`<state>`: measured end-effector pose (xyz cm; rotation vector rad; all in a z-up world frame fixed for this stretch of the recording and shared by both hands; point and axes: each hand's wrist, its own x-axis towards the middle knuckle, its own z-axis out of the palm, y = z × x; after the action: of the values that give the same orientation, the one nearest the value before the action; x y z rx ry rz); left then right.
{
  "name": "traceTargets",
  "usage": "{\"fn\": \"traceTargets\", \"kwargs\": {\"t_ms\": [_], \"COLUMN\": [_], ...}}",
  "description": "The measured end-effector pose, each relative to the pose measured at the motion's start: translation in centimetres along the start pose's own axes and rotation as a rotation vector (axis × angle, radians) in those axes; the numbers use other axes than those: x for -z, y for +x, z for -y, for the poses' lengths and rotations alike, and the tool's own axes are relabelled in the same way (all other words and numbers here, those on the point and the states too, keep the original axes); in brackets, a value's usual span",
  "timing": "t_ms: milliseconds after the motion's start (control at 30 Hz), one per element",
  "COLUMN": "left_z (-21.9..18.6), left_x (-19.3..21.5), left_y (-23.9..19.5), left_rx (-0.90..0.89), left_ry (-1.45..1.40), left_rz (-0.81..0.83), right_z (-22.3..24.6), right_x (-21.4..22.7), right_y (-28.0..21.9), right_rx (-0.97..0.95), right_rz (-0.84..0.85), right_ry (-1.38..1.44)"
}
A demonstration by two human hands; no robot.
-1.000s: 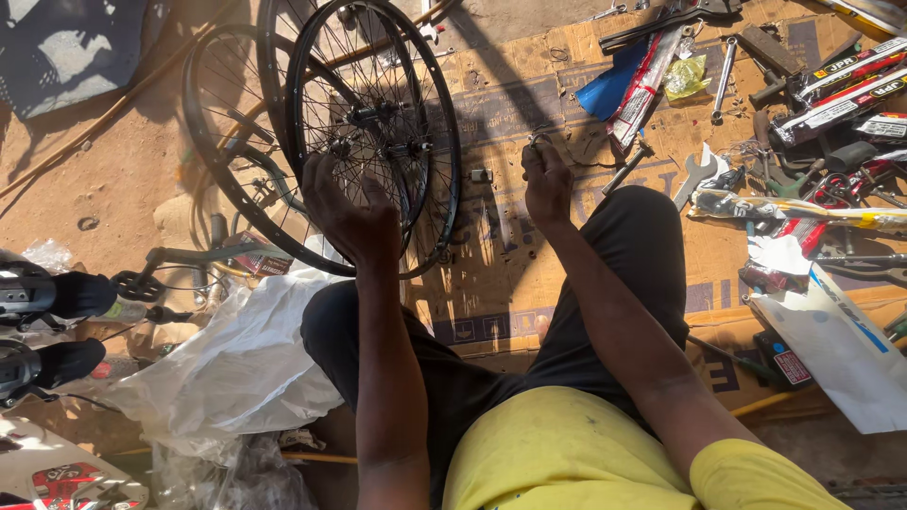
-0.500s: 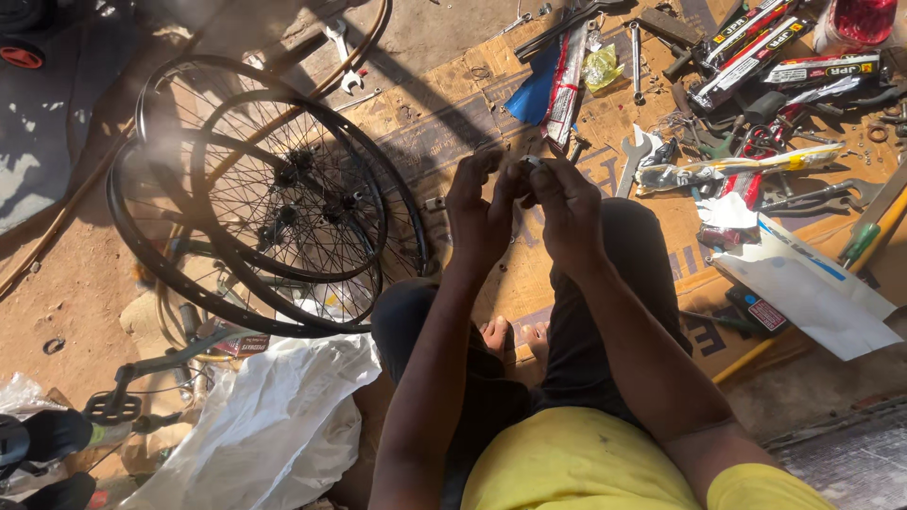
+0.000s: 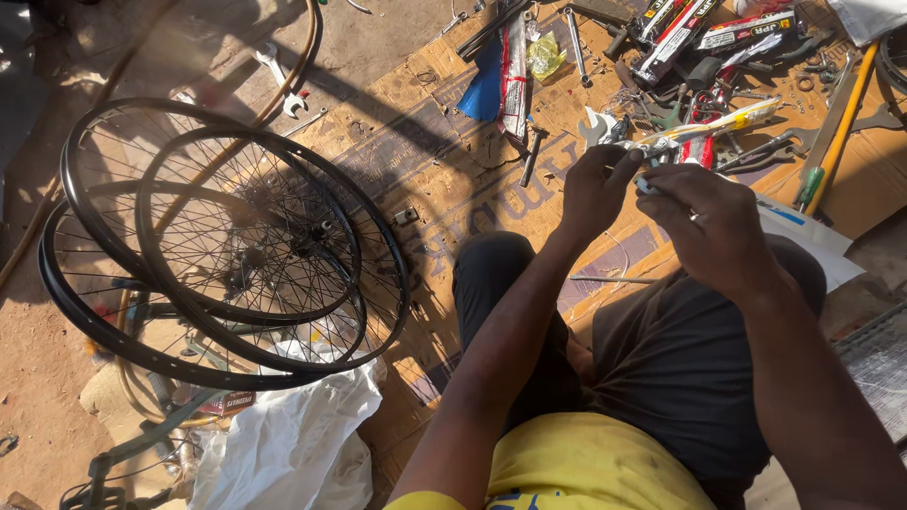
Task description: The person sits on the ground and uses a spoke wrench to tighten the nipples on a bicycle wheel rim. They rotate the wheel to access different spokes and continue the adjustment process throughout the clip.
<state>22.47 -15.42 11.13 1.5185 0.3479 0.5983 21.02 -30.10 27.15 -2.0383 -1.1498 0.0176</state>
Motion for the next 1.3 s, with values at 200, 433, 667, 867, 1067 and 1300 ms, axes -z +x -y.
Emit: {"fn": "traceTargets", "kwargs": {"t_ms": [200, 433, 667, 867, 1067, 1300], "left_z": [0.2, 0.0, 0.4, -0.3, 2.4, 13.7], "left_x": [-4.7, -6.9, -9.1, -12.3, -16.2, -18.6], "left_y": [-0.3, -1.3, -1.0, 2.6, 5.3, 7.0], "left_rx": [-0.132, -0.171, -0.128, -0.323, -0.235, -0.181], "left_ry": [0.138, 0.259, 0.221, 0.483, 0.327, 0.529], "left_rz": [0.153, 0.225, 0.325, 0.484, 0.596, 0.618], "right_z": [-1.6, -10.3, -14.3, -15.4, -18.4, -34.3], "right_x": [6.4, 4.8, 4.3, 8.5, 12.6, 12.7], "right_y": [-1.1, -3.9, -4.5, -4.1, -3.7, -5.5], "right_rx": [0.057, 0.099, -0.151, -0.244, -0.391, -0.685], "right_rz": [0.205, 0.302, 0.302, 0.134, 0.051, -0.206], "right_ry": [-0.343, -0.547, -0.354, -0.185, -0.12, 0.016]}}
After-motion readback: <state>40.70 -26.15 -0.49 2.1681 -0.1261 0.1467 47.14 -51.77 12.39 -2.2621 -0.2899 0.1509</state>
